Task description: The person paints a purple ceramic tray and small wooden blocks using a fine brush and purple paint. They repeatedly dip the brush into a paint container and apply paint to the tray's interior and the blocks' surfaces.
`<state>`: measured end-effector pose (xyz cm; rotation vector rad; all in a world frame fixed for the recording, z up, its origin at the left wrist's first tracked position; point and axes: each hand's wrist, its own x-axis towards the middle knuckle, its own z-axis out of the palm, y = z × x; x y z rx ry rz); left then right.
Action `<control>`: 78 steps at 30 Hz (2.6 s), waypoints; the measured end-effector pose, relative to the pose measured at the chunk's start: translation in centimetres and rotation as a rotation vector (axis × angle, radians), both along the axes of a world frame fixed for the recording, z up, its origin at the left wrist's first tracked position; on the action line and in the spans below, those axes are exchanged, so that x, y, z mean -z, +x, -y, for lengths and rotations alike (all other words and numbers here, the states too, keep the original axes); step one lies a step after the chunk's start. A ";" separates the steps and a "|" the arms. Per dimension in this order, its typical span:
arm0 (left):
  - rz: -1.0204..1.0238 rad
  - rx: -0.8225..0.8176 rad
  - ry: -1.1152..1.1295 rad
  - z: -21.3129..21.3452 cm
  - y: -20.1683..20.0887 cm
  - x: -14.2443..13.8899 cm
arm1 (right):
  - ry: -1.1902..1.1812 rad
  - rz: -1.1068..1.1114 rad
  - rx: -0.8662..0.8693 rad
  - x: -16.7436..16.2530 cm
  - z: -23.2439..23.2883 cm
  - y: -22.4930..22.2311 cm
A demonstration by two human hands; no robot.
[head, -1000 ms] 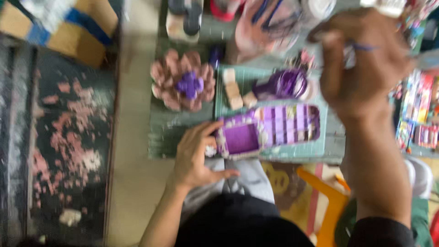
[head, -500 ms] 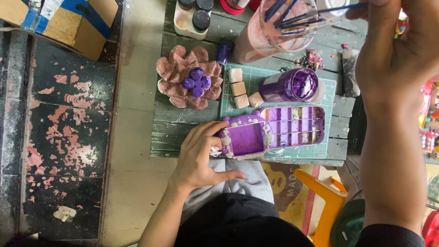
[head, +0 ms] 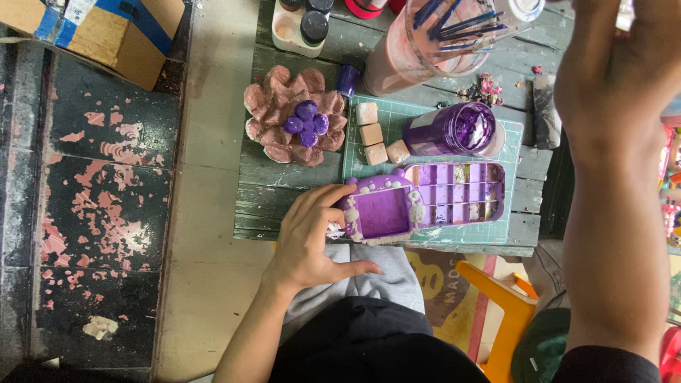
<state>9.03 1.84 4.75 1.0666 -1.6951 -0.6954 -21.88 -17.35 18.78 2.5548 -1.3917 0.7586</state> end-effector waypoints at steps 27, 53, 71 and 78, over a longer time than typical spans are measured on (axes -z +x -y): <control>-0.016 0.014 -0.001 -0.4 0.5 2.1 | 0.543 -0.291 -0.600 3.0 -9.5 10.0; -0.029 0.019 0.000 -0.5 1.0 2.7 | 0.526 -0.359 -0.588 2.2 -8.3 13.2; -0.005 0.013 0.007 -0.5 0.8 2.6 | 0.594 -0.273 -0.624 3.2 -8.6 10.9; -0.012 0.019 0.001 -0.3 0.7 2.4 | 0.602 -0.284 -0.612 3.5 -8.7 10.7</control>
